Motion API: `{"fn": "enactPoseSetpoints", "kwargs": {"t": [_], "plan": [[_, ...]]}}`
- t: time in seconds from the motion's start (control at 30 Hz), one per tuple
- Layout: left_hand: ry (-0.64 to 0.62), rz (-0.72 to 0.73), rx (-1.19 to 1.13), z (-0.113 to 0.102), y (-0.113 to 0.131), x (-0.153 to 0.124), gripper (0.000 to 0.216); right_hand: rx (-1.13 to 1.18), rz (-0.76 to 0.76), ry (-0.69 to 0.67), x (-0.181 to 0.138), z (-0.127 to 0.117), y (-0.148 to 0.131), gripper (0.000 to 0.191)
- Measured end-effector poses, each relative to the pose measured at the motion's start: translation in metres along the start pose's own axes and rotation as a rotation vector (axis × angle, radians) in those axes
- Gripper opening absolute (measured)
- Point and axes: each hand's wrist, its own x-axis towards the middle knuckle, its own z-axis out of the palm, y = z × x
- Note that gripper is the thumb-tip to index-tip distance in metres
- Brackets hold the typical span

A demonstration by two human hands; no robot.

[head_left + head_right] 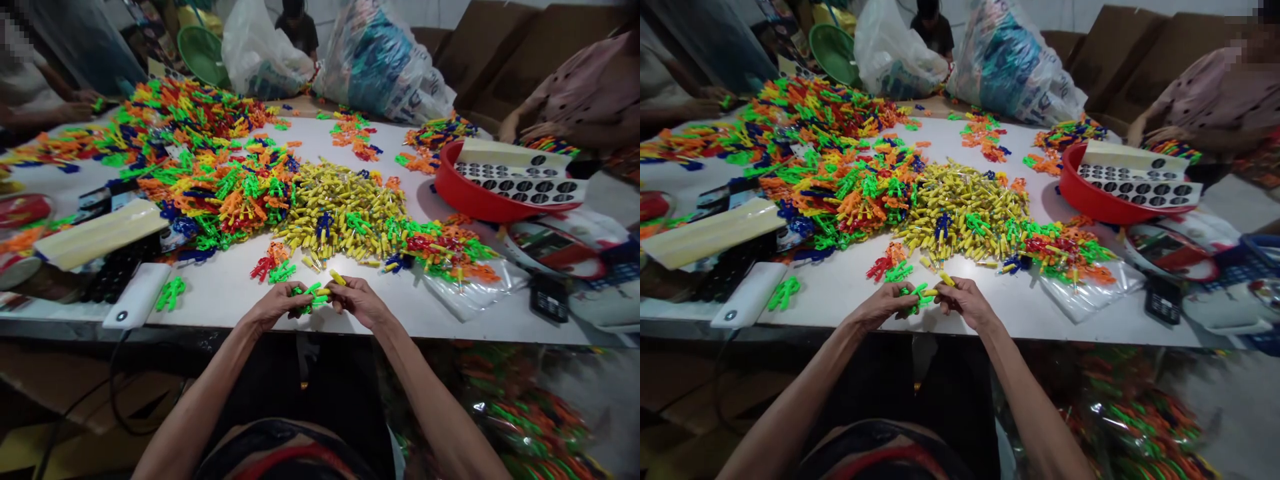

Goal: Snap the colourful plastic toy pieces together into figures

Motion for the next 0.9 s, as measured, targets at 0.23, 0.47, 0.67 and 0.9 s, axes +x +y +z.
{"fn": "enactPoseSetpoints", "kwargs": {"t": [0.23, 0.47, 0.67, 0.9], "plan": [[-0.072, -0.036, -0.036, 0.006, -0.002, 0.001, 0.031, 0.019, 0.081, -0.068, -0.002, -0.007, 0.000, 0.027], [-0.036, -0.057, -0.080, 0.007, -0.009, 0.005, 0.034, 0.051, -0.013, -0.036, -0.010, -0.007, 0.004, 0.027], [-0.079, -0.094, -0.073, 0.009, -0.011, 0.007, 0.036, -0.070, -0.089, -0.031, -0.013, -0.011, 0.001, 0.026], [-0.118, -0.115, -0.011, 0.018, -0.006, 0.016, 0.039, -0.382, -0.163, 0.003, -0.028, -0.019, -0.017, 0.026]]}}
